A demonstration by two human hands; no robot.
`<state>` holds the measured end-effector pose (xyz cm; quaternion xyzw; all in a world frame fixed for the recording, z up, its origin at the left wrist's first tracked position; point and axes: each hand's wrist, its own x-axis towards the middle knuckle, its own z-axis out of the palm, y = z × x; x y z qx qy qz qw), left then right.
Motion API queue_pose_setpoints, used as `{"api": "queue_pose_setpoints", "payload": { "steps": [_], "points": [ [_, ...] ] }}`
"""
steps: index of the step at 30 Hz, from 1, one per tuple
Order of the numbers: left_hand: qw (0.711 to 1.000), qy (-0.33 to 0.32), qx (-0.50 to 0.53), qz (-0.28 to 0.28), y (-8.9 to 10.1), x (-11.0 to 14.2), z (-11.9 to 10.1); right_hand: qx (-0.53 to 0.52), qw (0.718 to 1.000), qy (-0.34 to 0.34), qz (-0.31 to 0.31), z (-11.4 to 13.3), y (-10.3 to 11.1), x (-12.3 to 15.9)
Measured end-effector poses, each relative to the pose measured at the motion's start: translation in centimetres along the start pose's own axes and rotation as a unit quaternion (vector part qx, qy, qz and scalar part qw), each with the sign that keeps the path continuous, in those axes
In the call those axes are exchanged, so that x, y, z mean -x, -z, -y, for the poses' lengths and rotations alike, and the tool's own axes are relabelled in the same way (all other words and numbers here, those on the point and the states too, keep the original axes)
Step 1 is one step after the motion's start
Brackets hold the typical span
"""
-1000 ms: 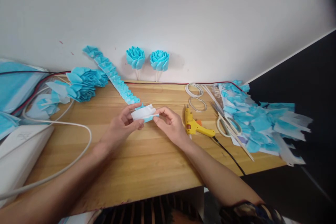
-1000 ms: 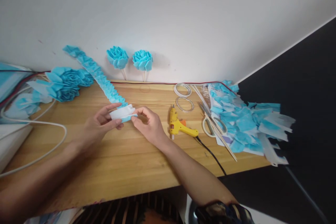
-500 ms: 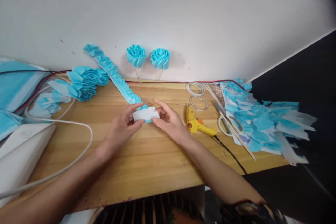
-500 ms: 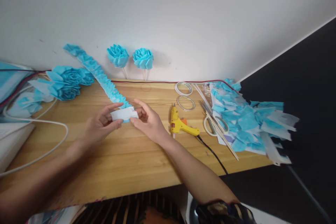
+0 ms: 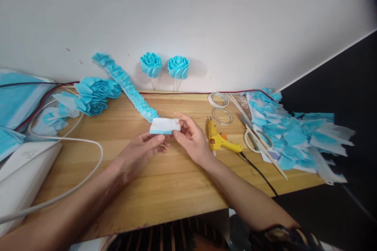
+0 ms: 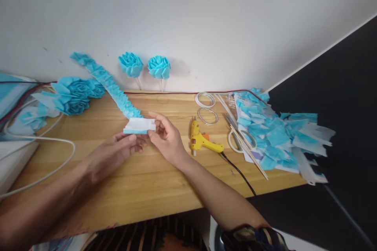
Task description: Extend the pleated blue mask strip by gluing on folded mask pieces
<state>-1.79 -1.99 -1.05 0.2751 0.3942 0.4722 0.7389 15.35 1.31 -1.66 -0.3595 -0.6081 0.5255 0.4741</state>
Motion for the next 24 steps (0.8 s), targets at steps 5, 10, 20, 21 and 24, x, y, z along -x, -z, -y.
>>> {"api": "queue_pose_setpoints", "payload": {
  "steps": [5, 10, 20, 21, 24],
  "points": [
    [0.999, -0.014, 0.006, -0.043, -0.2, 0.1, -0.2, 0.061, 0.997, 0.003, 0.035, 0.2, -0.2, 0.4],
    [0.998, -0.016, 0.023, -0.051, 0.2, 0.0, -1.2, 0.163, 0.979, 0.103, 0.06, 1.8, 1.4, 0.0],
    [1.0, 0.014, -0.012, -0.007, 0.7, 0.2, -0.8, 0.355, 0.869, 0.32, 0.13, 1.3, 1.7, -0.9],
    [1.0, 0.012, -0.018, -0.013, 0.7, 0.2, -0.8, 0.358, 0.87, 0.314, 0.128, 1.2, 1.7, -0.9],
    [0.999, 0.004, -0.037, -0.029, 0.5, 0.1, -0.8, 0.348, 0.882, 0.294, 0.123, 1.2, 1.7, -0.9]
  ]
}}
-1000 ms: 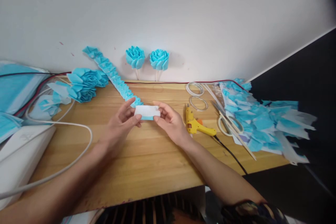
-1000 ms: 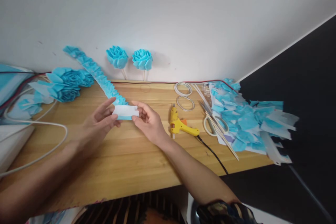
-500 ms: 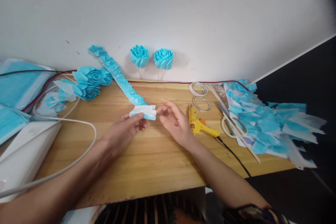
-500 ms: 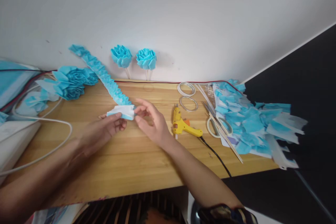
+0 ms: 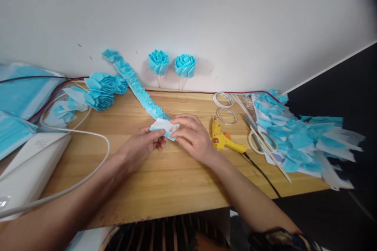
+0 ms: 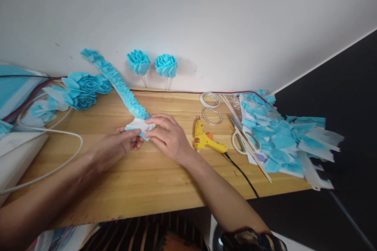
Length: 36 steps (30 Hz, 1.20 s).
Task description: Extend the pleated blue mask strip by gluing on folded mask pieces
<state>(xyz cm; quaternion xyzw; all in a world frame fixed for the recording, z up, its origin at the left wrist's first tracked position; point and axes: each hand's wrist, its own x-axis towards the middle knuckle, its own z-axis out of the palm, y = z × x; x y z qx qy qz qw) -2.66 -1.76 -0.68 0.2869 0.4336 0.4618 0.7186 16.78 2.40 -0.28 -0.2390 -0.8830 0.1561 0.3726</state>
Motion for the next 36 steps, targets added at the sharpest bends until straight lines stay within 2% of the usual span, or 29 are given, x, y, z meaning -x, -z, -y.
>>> {"api": "queue_pose_setpoints", "payload": {
  "steps": [4, 6, 9, 14, 17, 21, 23, 29, 36],
  "points": [
    [0.997, -0.021, -0.067, 0.013, 0.0, -0.3, 0.1, -0.017, 1.0, -0.001, -0.006, 0.1, 0.1, -0.1],
    [0.991, -0.038, -0.125, 0.001, 0.2, -0.5, 0.3, -0.023, 1.0, -0.007, -0.002, 0.2, 0.0, -0.1],
    [0.98, -0.064, -0.186, -0.027, 0.4, -0.6, 0.4, -0.045, 0.998, -0.037, 0.004, 0.3, -0.1, 0.0],
    [0.964, -0.081, -0.252, -0.04, 0.2, -0.3, -0.1, -0.099, 0.989, -0.108, -0.012, 0.7, -0.4, 0.3],
    [0.959, -0.082, -0.269, -0.042, 0.0, -0.2, -0.2, -0.165, 0.97, -0.179, -0.025, 0.7, -0.8, 0.3],
    [0.956, -0.089, -0.276, -0.034, 0.1, -0.3, -0.1, -0.267, 0.922, -0.28, -0.03, 0.7, -1.5, 0.4],
    [0.954, -0.094, -0.282, -0.039, 0.1, -0.3, -0.1, -0.285, 0.907, -0.308, -0.034, 0.6, -1.7, 0.4],
    [0.952, -0.102, -0.285, -0.044, -0.3, -0.1, -0.3, -0.316, 0.894, -0.313, -0.056, 0.4, -2.0, 0.5],
    [0.954, -0.091, -0.281, -0.051, -0.3, -0.2, -0.2, -0.381, 0.863, -0.33, -0.047, 0.6, -1.7, 0.3]
  ]
}}
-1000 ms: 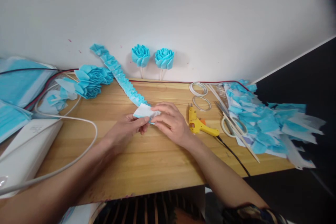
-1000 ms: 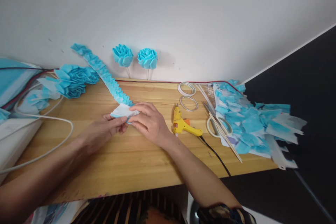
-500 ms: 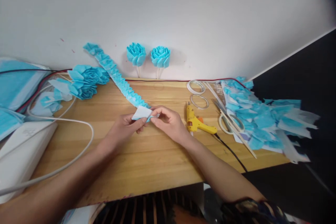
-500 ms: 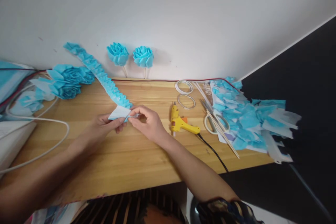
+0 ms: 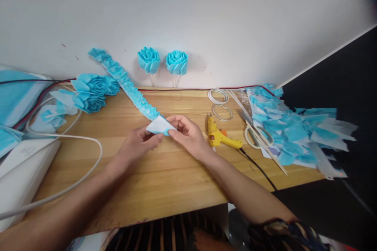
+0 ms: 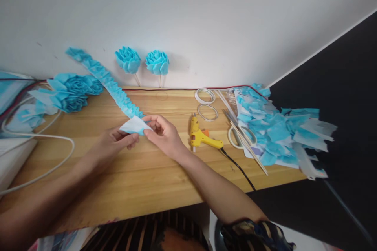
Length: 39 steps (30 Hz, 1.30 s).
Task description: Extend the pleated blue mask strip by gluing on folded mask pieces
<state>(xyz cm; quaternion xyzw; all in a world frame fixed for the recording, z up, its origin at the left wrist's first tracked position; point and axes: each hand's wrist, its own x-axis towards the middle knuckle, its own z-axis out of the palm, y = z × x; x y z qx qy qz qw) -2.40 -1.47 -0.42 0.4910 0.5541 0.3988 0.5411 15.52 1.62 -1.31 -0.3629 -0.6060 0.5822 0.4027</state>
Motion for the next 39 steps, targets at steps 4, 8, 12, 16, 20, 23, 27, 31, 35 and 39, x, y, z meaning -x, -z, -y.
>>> {"api": "queue_pose_setpoints", "payload": {
  "steps": [4, 8, 12, 16, 20, 23, 27, 31, 35, 39],
  "points": [
    [0.999, -0.018, 0.032, -0.009, 0.2, -0.2, 0.2, -0.026, 0.999, -0.023, 0.023, 0.0, -0.1, 0.0],
    [0.998, -0.027, 0.055, -0.004, 0.2, 0.0, 0.2, -0.021, 0.999, -0.008, 0.029, -0.6, -0.3, 0.0],
    [1.0, -0.007, 0.028, 0.001, 0.2, 0.2, 0.3, 0.069, 0.997, 0.031, 0.03, 0.0, -0.1, 0.0],
    [0.998, 0.01, 0.057, -0.021, 0.3, 0.0, 0.7, 0.275, 0.95, 0.14, -0.039, 3.6, 2.3, 0.9],
    [0.991, 0.024, 0.132, -0.021, 0.3, -0.2, 0.7, 0.51, 0.841, 0.158, -0.093, 7.0, 6.9, 4.1],
    [0.985, 0.034, 0.166, -0.016, 0.3, -0.2, 0.6, 0.621, 0.779, 0.084, -0.034, 6.5, 10.3, 6.8],
    [0.979, 0.048, 0.198, -0.005, 0.1, -0.2, 0.5, 0.67, 0.738, 0.072, 0.028, 3.1, 12.9, 8.5],
    [0.978, 0.042, 0.204, 0.007, 0.0, -0.3, 0.7, 0.683, 0.727, 0.069, 0.021, 1.0, 12.9, 8.2],
    [0.982, 0.026, 0.185, 0.033, 0.3, -0.3, 1.0, 0.678, 0.733, 0.057, -0.01, 1.3, 12.7, 7.7],
    [0.985, 0.014, 0.161, 0.055, 0.5, -0.4, 1.4, 0.528, 0.839, 0.044, -0.124, 3.0, 11.8, 7.9]
  ]
}}
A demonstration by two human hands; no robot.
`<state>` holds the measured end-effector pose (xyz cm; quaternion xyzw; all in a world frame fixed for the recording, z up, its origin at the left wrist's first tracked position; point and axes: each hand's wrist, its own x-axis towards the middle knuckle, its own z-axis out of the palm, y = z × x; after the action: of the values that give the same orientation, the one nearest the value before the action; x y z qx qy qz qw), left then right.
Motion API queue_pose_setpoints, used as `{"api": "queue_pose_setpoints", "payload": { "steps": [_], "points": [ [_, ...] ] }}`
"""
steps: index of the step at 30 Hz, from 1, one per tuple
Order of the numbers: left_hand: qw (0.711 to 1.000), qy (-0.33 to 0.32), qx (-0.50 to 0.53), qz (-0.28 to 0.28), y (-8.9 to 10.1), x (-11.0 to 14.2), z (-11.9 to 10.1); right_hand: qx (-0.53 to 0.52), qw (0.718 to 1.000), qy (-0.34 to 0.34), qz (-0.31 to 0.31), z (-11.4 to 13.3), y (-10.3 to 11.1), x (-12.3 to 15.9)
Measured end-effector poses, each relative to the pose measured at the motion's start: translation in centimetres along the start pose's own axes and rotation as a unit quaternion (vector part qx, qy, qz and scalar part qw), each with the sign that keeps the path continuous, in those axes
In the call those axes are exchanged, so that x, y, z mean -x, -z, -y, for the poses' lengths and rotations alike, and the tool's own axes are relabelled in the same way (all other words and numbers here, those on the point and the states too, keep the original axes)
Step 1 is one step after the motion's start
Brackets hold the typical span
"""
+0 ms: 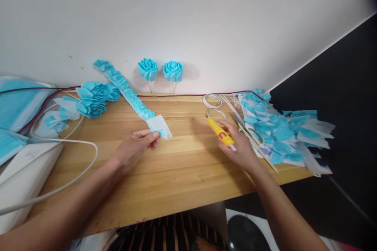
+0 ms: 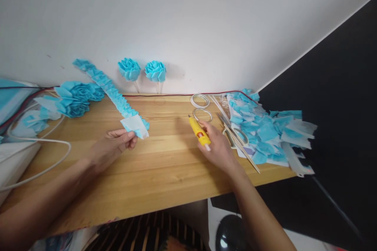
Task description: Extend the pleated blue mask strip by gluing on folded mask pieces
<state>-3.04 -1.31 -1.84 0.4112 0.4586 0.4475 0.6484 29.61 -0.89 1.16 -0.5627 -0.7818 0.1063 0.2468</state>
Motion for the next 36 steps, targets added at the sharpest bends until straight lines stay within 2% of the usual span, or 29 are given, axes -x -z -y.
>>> {"api": "queue_pose_setpoints", "payload": {
  "steps": [2, 4, 6, 9, 13, 19, 30, 34, 36],
  "points": [
    [1.0, -0.004, -0.019, 0.007, 0.1, 0.0, 0.0, -0.155, 0.985, -0.072, -0.005, 1.5, 0.4, 0.3],
    [0.999, -0.008, -0.047, 0.011, 0.1, 0.2, -0.1, -0.308, 0.944, -0.108, 0.043, 3.3, 0.3, 0.7],
    [0.996, -0.012, -0.084, 0.016, 0.1, 0.3, -0.3, -0.409, 0.9, -0.122, 0.093, 4.9, -0.3, 1.1],
    [0.991, -0.022, -0.132, 0.028, 0.1, 0.6, -0.8, -0.477, 0.859, -0.138, 0.123, 6.3, -1.6, 1.6],
    [0.985, -0.027, -0.161, 0.047, 0.0, 0.6, -1.1, -0.521, 0.832, -0.136, 0.137, 6.6, -3.0, 1.9],
    [0.981, -0.037, -0.18, 0.059, -0.1, 0.7, -1.1, -0.535, 0.818, -0.13, 0.165, 6.6, -3.4, 2.0],
    [0.983, -0.039, -0.171, 0.048, -0.3, 0.8, -1.3, -0.514, 0.83, -0.136, 0.168, 7.4, -3.0, 1.7],
    [0.984, -0.032, -0.167, 0.044, -0.1, 0.8, -1.2, -0.481, 0.849, -0.14, 0.17, 7.4, -3.0, 1.7],
    [0.986, -0.026, -0.157, 0.048, -0.1, 0.9, -1.1, -0.444, 0.874, -0.12, 0.157, 7.3, -2.9, 1.9]
  ]
}}
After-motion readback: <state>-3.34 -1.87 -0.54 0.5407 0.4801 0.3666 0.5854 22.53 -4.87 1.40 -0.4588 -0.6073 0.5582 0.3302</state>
